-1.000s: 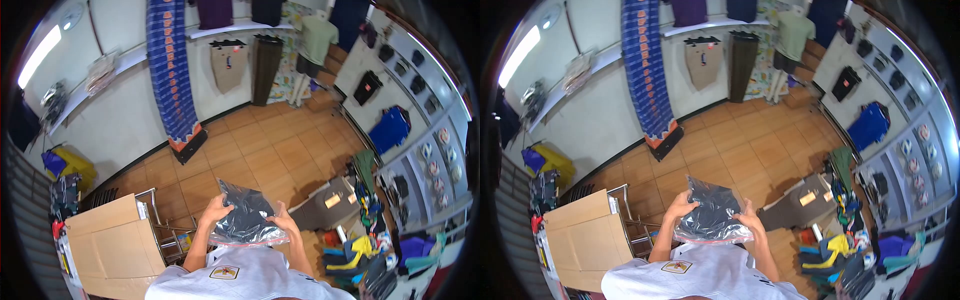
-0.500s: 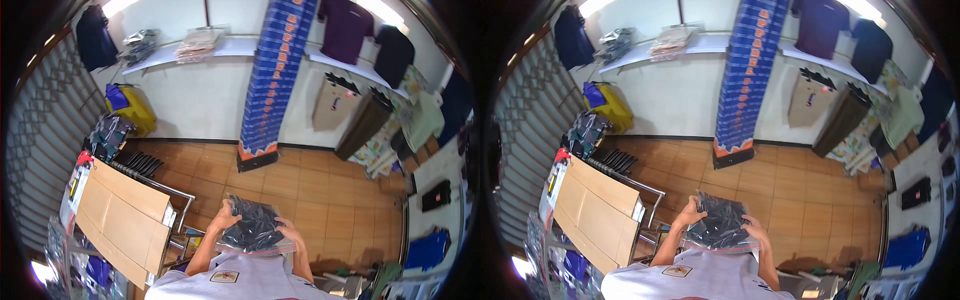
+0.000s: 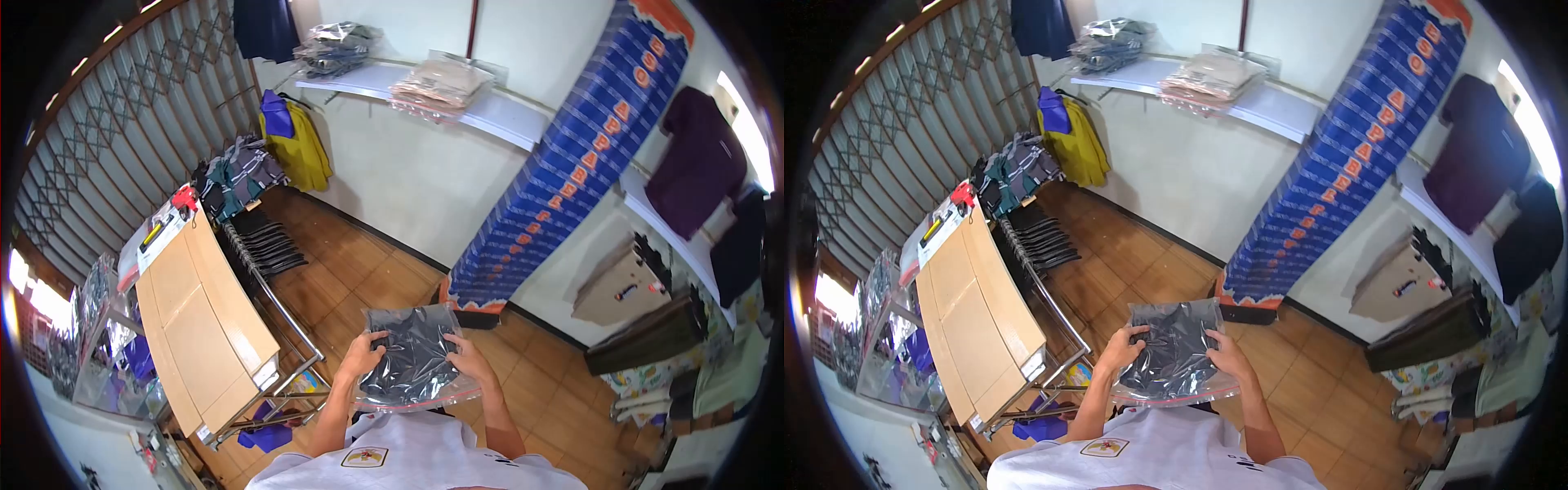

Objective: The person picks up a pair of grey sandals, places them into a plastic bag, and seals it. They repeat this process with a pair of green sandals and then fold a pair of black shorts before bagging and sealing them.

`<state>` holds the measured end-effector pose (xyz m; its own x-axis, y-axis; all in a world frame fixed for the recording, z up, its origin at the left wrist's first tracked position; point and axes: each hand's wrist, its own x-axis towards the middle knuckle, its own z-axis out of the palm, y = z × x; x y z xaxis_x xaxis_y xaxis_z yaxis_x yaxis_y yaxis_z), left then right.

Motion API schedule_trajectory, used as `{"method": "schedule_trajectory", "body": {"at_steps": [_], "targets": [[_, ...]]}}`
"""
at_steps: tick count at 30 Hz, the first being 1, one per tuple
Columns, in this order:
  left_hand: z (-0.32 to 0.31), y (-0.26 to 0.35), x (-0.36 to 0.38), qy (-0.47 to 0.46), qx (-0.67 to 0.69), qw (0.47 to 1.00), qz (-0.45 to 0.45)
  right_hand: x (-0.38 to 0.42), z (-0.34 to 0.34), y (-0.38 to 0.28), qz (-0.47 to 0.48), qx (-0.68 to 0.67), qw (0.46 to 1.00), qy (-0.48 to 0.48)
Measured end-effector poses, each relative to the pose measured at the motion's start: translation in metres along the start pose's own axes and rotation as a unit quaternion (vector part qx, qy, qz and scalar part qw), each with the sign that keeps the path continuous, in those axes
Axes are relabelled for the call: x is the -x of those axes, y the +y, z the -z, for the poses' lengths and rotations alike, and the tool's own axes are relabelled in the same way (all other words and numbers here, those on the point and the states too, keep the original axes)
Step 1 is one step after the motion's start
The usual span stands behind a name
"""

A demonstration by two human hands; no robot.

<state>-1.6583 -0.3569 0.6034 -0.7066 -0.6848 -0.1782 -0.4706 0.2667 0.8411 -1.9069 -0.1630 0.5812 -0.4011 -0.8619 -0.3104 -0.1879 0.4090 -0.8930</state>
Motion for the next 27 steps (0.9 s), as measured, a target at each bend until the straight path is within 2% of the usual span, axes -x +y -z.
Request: {"method": "schedule_trajectory", "body": {"at_steps": [2,5,9,13,14,22,27], "targets": [[0.007,-0.006,-0.029,0.048,-0.011,0.999,-0.022,-0.045,0.007,-0.007,0.024,0.011,1.000,-0.013],[0.035,0.012,-0.073,0.061,0.058,0.996,-0.019,-0.095,0.022,-0.054,0.145,0.086,0.986,0.017],[0.075,0.030,-0.151,0.127,0.037,0.987,-0.095,-0.175,0.033,-0.091,0.139,0.060,0.987,0.046],[0.128,0.063,-0.230,0.152,0.063,0.976,-0.144,-0.246,0.053,-0.154,0.228,0.104,0.963,0.094],[0.140,0.067,-0.250,0.179,0.049,0.964,-0.189,-0.260,0.056,-0.173,0.229,0.098,0.963,0.100],[0.250,0.109,-0.373,0.211,0.067,0.947,-0.231,-0.380,0.072,-0.292,0.323,0.064,0.934,0.143],[0.318,0.135,-0.456,0.244,0.033,0.929,-0.277,-0.457,0.085,-0.366,0.292,-0.032,0.952,0.090]]}}
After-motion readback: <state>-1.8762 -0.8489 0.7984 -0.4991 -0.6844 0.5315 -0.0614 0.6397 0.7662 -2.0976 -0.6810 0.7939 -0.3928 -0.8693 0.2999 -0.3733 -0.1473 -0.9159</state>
